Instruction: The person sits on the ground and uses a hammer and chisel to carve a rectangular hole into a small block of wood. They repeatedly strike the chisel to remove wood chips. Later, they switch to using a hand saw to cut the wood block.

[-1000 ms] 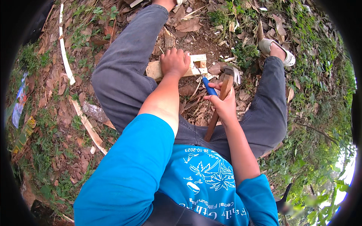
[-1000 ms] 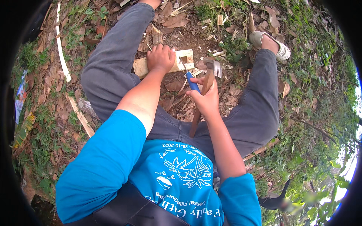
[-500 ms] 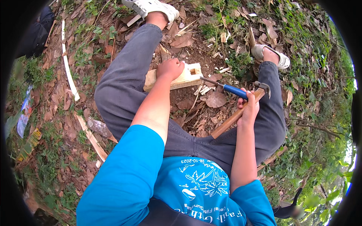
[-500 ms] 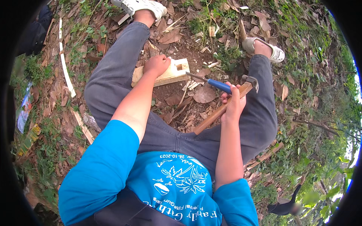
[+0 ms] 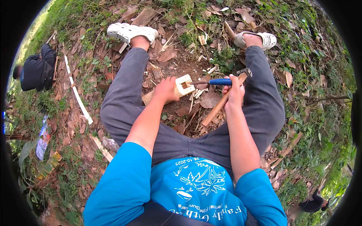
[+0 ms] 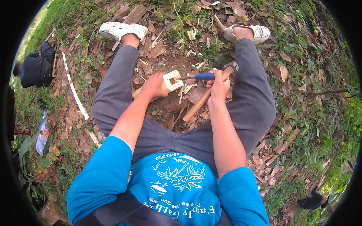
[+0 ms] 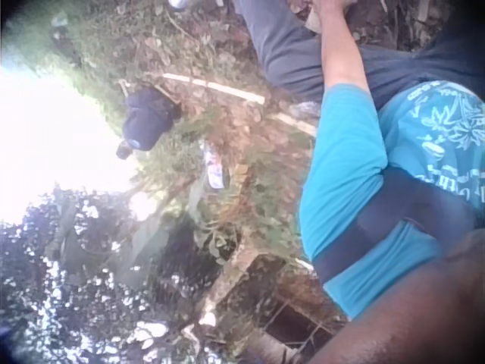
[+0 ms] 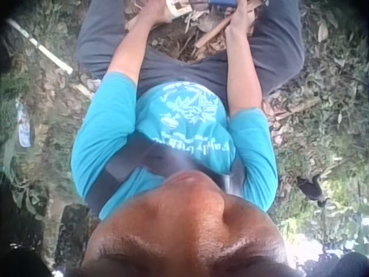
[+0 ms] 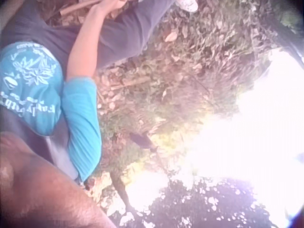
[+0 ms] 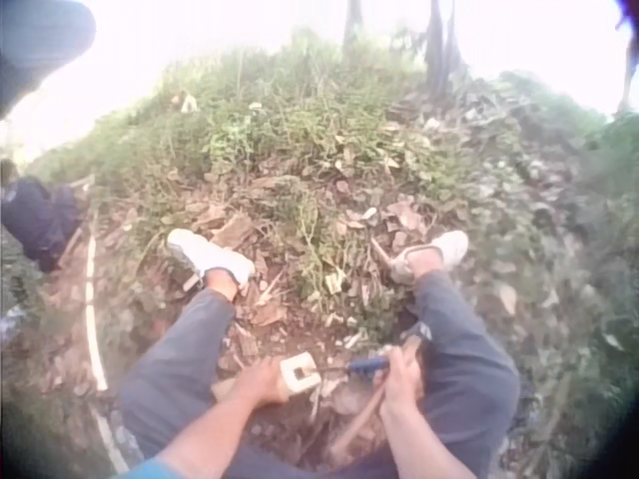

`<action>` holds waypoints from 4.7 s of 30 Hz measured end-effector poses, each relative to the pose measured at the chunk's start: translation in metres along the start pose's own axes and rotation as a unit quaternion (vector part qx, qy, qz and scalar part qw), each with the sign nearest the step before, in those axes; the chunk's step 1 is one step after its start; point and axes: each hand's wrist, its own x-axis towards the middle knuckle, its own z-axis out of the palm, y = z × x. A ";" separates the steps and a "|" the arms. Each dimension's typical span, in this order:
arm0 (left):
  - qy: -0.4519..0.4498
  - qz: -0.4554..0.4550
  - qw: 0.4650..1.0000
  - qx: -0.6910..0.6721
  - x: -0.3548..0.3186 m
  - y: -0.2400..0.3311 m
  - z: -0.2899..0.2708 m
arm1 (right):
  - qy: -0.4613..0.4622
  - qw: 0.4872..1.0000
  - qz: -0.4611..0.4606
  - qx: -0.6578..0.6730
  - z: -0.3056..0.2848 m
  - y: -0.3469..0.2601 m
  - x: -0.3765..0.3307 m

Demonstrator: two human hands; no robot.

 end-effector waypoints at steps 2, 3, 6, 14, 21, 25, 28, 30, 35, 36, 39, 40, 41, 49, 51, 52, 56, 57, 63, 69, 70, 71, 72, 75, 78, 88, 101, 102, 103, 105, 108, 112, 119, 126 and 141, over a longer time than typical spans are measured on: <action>0.052 -0.003 0.999 -0.011 -0.012 0.007 -0.004 | 0.004 1.000 -0.005 0.020 0.002 -0.006 -0.003; 0.077 -0.005 0.997 -0.018 -0.018 0.008 -0.006 | 0.003 0.999 -0.005 0.045 0.000 -0.012 -0.006; 0.233 -0.026 0.965 -0.122 -0.031 0.017 -0.023 | -0.019 0.993 0.010 0.117 -0.014 -0.029 -0.011; 0.428 -0.107 0.792 -0.422 -0.054 0.056 -0.003 | -0.080 0.974 -0.061 0.201 -0.055 -0.072 -0.052; 0.345 -0.017 0.795 -0.499 -0.048 0.041 0.018 | -0.084 0.981 -0.057 0.164 -0.089 -0.046 -0.060; 0.451 0.072 0.822 -0.341 -0.066 0.036 -0.011 | -0.082 0.984 -0.071 0.143 -0.075 -0.044 -0.057; 0.515 0.157 0.834 -0.117 -0.092 0.057 -0.068 | -0.069 0.987 -0.052 0.132 -0.071 -0.041 -0.054; 0.404 0.271 0.874 -0.001 -0.088 0.056 -0.097 | -0.079 0.989 -0.050 0.118 -0.068 -0.035 -0.050; 0.260 0.363 0.894 -0.025 -0.063 0.075 -0.126 | -0.105 0.986 -0.047 0.120 -0.057 -0.030 -0.047; 0.226 0.363 0.902 -0.066 -0.058 0.077 -0.131 | -0.100 0.989 -0.053 0.100 -0.054 -0.030 -0.049; 0.180 0.346 0.917 -0.085 -0.047 0.083 -0.140 | -0.090 0.990 -0.063 0.085 -0.058 -0.029 -0.048; 0.198 0.349 0.912 -0.089 -0.044 0.081 -0.137 | -0.088 0.991 -0.060 0.085 -0.058 -0.030 -0.047; 0.242 0.326 0.909 -0.091 -0.044 0.081 -0.131 | -0.087 0.991 -0.057 0.084 -0.060 -0.031 -0.047; 0.276 0.143 0.939 -0.147 -0.059 0.069 -0.083 | -0.109 0.992 -0.046 0.043 -0.056 -0.031 -0.050; 0.313 0.191 0.920 -0.139 -0.063 0.067 -0.079 | -0.120 0.991 -0.046 0.028 -0.057 -0.028 -0.049; 0.304 0.198 0.924 -0.122 -0.069 0.074 -0.082 | -0.120 0.992 -0.044 0.021 -0.058 -0.027 -0.050; 0.303 0.283 0.907 -0.073 -0.071 0.091 -0.103 | -0.118 0.992 -0.044 0.008 -0.064 -0.024 -0.049; 0.252 0.259 0.929 -0.082 -0.073 0.098 -0.107 | -0.117 0.992 -0.046 0.008 -0.067 -0.023 -0.048; 0.168 0.225 0.955 -0.098 -0.062 0.105 -0.131 | -0.102 0.993 -0.052 0.017 -0.055 -0.022 -0.048; 0.203 0.205 0.952 -0.101 -0.048 0.082 -0.143 | -0.133 0.990 -0.055 0.008 -0.049 -0.029 -0.066; 0.210 0.210 0.951 -0.085 -0.045 0.066 -0.141 | -0.156 0.986 -0.054 0.015 -0.048 -0.028 -0.071; 0.218 0.223 0.948 -0.071 -0.043 0.061 -0.142 | -0.173 0.983 -0.060 0.022 -0.049 -0.031 -0.072; 0.175 0.187 0.966 -0.027 -0.045 0.054 -0.142 | -0.185 0.981 -0.059 0.014 -0.051 -0.032 -0.074; 0.148 0.165 0.973 0.059 -0.052 0.057 -0.151 | -0.203 0.976 -0.070 -0.018 -0.052 -0.040 -0.080; 0.137 0.089 0.980 0.115 -0.059 0.056 -0.154 | -0.209 0.973 -0.091 -0.032 -0.049 -0.038 -0.085; 0.165 0.035 0.984 0.057 -0.053 0.040 -0.134 | -0.224 0.959 -0.132 -0.110 -0.061 -0.021 -0.104; 0.249 0.144 0.955 -0.074 -0.038 0.016 -0.114 | -0.213 0.953 -0.189 -0.106 -0.026 -0.078 -0.197; 0.236 0.135 0.958 -0.088 -0.038 0.020 -0.116 | -0.212 0.953 -0.187 -0.109 -0.026 -0.076 -0.197; 0.226 0.124 0.962 -0.096 -0.040 0.020 -0.121 | -0.215 0.953 -0.185 -0.107 -0.021 -0.073 -0.199; 0.236 0.151 0.956 -0.093 -0.038 0.013 -0.116 | -0.232 0.951 -0.172 -0.109 -0.009 -0.066 -0.202; 0.249 0.190 0.946 -0.077 -0.038 0.008 -0.115 | -0.254 0.949 -0.146 -0.115 0.008 -0.058 -0.200; 0.256 0.169 0.948 -0.079 -0.058 0.031 -0.123 | -0.267 0.944 -0.142 -0.134 0.022 -0.057 -0.196; 0.434 0.106 0.889 -0.096 -0.060 0.050 -0.111 | -0.249 0.937 -0.169 -0.177 0.031 -0.062 -0.190; 0.457 0.165 0.855 -0.180 -0.032 0.033 -0.114 | -0.228 0.946 -0.187 -0.138 0.027 -0.069 -0.182; 0.342 0.211 0.887 -0.228 -0.027 -0.009 -0.138 | -0.196 0.964 -0.136 -0.115 0.006 -0.055 -0.191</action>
